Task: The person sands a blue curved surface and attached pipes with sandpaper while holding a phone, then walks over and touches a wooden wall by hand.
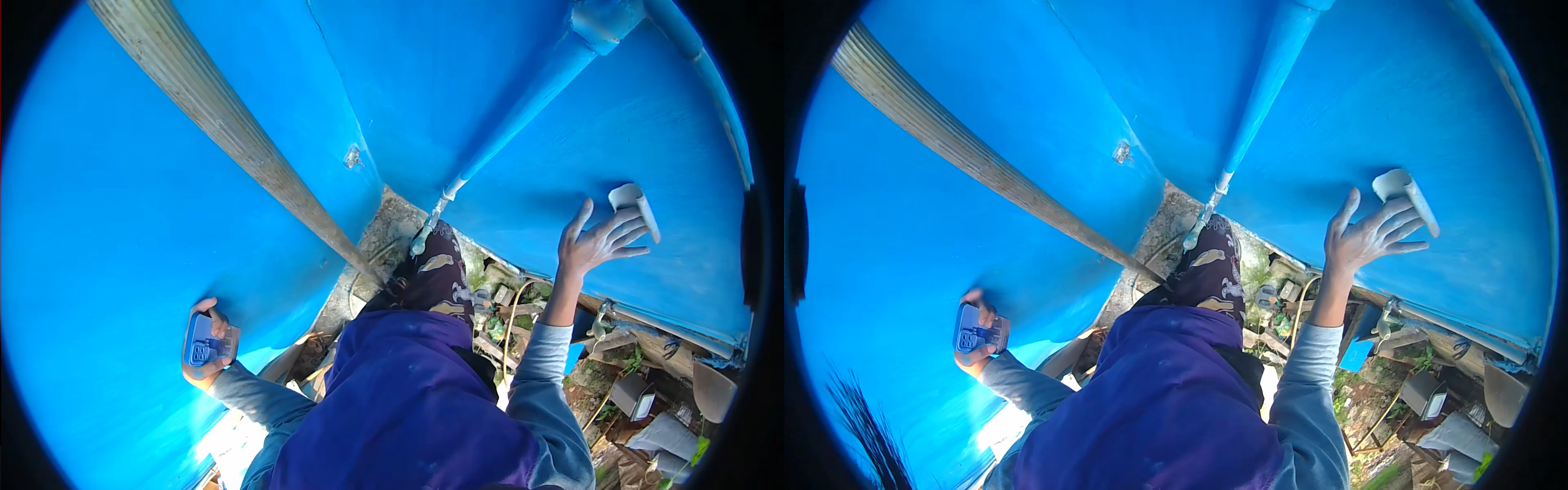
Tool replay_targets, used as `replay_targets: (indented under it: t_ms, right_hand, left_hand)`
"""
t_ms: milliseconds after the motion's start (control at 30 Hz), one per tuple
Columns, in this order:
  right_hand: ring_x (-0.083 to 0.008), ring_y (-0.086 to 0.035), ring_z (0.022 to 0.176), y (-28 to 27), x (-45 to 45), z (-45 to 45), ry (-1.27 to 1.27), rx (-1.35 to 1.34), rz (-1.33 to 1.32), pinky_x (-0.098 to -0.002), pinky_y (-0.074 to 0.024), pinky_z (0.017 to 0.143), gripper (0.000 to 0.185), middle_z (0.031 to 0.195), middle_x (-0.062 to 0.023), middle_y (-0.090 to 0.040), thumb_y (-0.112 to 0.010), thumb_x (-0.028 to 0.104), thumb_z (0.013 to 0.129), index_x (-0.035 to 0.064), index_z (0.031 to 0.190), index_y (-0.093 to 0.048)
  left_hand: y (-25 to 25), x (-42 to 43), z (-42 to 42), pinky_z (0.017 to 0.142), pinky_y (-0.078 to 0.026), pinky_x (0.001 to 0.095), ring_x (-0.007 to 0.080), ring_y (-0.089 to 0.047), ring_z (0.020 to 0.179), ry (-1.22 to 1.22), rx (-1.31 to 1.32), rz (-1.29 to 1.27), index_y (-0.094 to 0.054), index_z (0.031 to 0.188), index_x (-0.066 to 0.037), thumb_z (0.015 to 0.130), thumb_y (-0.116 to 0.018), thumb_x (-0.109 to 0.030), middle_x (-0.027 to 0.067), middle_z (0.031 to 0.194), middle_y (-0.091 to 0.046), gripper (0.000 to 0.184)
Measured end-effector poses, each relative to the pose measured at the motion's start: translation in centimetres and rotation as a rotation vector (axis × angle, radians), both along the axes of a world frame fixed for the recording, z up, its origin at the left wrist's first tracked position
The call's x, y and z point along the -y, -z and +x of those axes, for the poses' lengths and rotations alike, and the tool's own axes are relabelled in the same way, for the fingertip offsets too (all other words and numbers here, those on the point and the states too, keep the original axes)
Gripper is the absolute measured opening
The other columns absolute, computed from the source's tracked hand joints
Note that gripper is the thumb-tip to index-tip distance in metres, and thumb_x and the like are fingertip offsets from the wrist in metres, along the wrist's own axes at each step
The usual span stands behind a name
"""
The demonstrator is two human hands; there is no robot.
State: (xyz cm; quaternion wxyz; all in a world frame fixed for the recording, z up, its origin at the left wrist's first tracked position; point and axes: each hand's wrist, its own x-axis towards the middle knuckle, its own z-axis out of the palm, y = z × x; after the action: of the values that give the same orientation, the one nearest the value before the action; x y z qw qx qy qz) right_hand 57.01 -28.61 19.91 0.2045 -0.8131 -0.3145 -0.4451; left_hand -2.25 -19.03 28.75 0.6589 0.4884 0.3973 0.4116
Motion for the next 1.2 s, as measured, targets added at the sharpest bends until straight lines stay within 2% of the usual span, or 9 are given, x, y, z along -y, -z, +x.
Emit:
replay_targets:
  t_ms: [100, 267, 467, 600, 700, 867, 933, 1033, 1200]
  right_hand:
    - [-0.0428, -0.017, 0.146, -1.2, -0.9, -0.3, -0.016, -0.011, 0.066, -0.0695, -0.0048, 0.114, 0.085, 0.155, -0.0322, -0.019, -0.047, 0.054, 0.097, -0.0055, 0.152, -0.020]
    - [-0.0448, -0.017, 0.146, 9.3, 1.2, -3.8, 0.060, -0.248, -0.419, -0.0673, -0.0041, 0.115, 0.084, 0.151, -0.0326, -0.028, -0.050, 0.051, 0.097, -0.0086, 0.150, -0.023]
    - [-0.0372, -0.038, 0.139, -2.7, -1.5, 1.1, -0.097, 0.202, 0.213, -0.0626, -0.0148, 0.114, 0.057, 0.143, -0.0218, -0.049, -0.061, 0.035, 0.095, 0.0029, 0.141, -0.050]
    - [-0.0301, -0.054, 0.127, 0.8, -0.5, 1.1, -0.057, 0.196, 0.178, -0.0552, -0.0191, 0.115, 0.032, 0.124, -0.0105, -0.067, -0.070, 0.017, 0.088, 0.0153, 0.120, -0.071]
    - [-0.0300, -0.051, 0.130, 8.7, 1.4, -1.8, -0.060, 0.014, -0.158, -0.0564, -0.0195, 0.115, 0.041, 0.128, -0.0076, -0.065, -0.071, 0.029, 0.089, 0.0161, 0.128, -0.065]
    - [-0.0330, -0.046, 0.130, 2.8, -0.3, 0.9, -0.030, 0.200, 0.067, -0.0552, -0.0190, 0.112, 0.061, 0.131, -0.0128, -0.062, -0.073, 0.050, 0.084, 0.0138, 0.132, -0.062]
    - [-0.0263, -0.051, 0.123, -1.6, -0.8, 1.1, -0.062, 0.311, 0.101, -0.0439, -0.0245, 0.106, 0.037, 0.122, -0.0077, -0.069, -0.076, 0.041, 0.083, 0.0246, 0.116, -0.073]
    - [-0.0219, -0.056, 0.116, -2.6, -1.3, 1.8, -0.177, 0.362, 0.240, -0.0439, -0.0283, 0.104, 0.034, 0.119, 0.0006, -0.071, -0.078, 0.037, 0.079, 0.0355, 0.113, -0.073]
    - [-0.0138, -0.057, 0.117, 5.8, 0.9, 1.6, -0.263, 0.194, 0.032, -0.0406, -0.0248, 0.110, 0.025, 0.117, 0.0125, -0.070, -0.074, 0.031, 0.083, 0.0389, 0.107, -0.073]
  left_hand:
    - [0.9, -0.4, -1.6, 0.068, -0.042, 0.0315, 0.0173, -0.047, 0.079, 0.045, -0.024, 0.015, -0.038, 0.137, 0.006, 0.047, -0.076, -0.005, 0.0042, 0.087, -0.044, 0.098]
    - [1.1, -0.4, -1.5, 0.069, -0.042, 0.0324, 0.0180, -0.047, 0.080, 0.061, 0.010, 0.044, -0.038, 0.137, 0.005, 0.047, -0.075, -0.004, 0.0043, 0.087, -0.044, 0.097]
    - [-0.2, -0.3, -0.3, 0.075, -0.039, 0.0301, 0.0172, -0.048, 0.084, 0.105, -0.004, 0.039, -0.036, 0.140, 0.005, 0.054, -0.078, -0.003, 0.0043, 0.091, -0.047, 0.095]
    - [0.7, -0.6, -1.2, 0.075, -0.039, 0.0312, 0.0170, -0.046, 0.079, 0.099, -0.062, 0.072, -0.038, 0.139, 0.003, 0.051, -0.075, -0.006, 0.0039, 0.088, -0.045, 0.097]
    - [0.9, -0.6, -1.4, 0.073, -0.041, 0.0322, 0.0171, -0.046, 0.079, 0.114, -0.054, 0.118, -0.038, 0.139, 0.004, 0.051, -0.075, -0.006, 0.0043, 0.089, -0.045, 0.096]
    - [0.3, -0.6, -0.5, 0.075, -0.039, 0.0311, 0.0170, -0.047, 0.083, 0.150, -0.027, 0.093, -0.037, 0.139, 0.003, 0.055, -0.078, -0.004, 0.0039, 0.091, -0.047, 0.094]
    - [0.2, -0.4, 0.0, 0.074, -0.039, 0.0313, 0.0172, -0.047, 0.082, 0.143, -0.013, 0.087, -0.037, 0.139, 0.003, 0.055, -0.077, -0.004, 0.0041, 0.090, -0.046, 0.094]
    - [0.7, -1.0, -0.3, 0.073, -0.038, 0.0320, 0.0178, -0.046, 0.082, 0.153, -0.010, 0.130, -0.038, 0.139, 0.003, 0.054, -0.077, -0.006, 0.0050, 0.088, -0.045, 0.094]
    - [0.6, -0.3, 0.1, 0.070, -0.037, 0.0305, 0.0168, -0.046, 0.076, 0.041, -0.039, 0.128, -0.042, 0.137, 0.005, 0.049, -0.074, -0.010, 0.0042, 0.084, -0.045, 0.095]
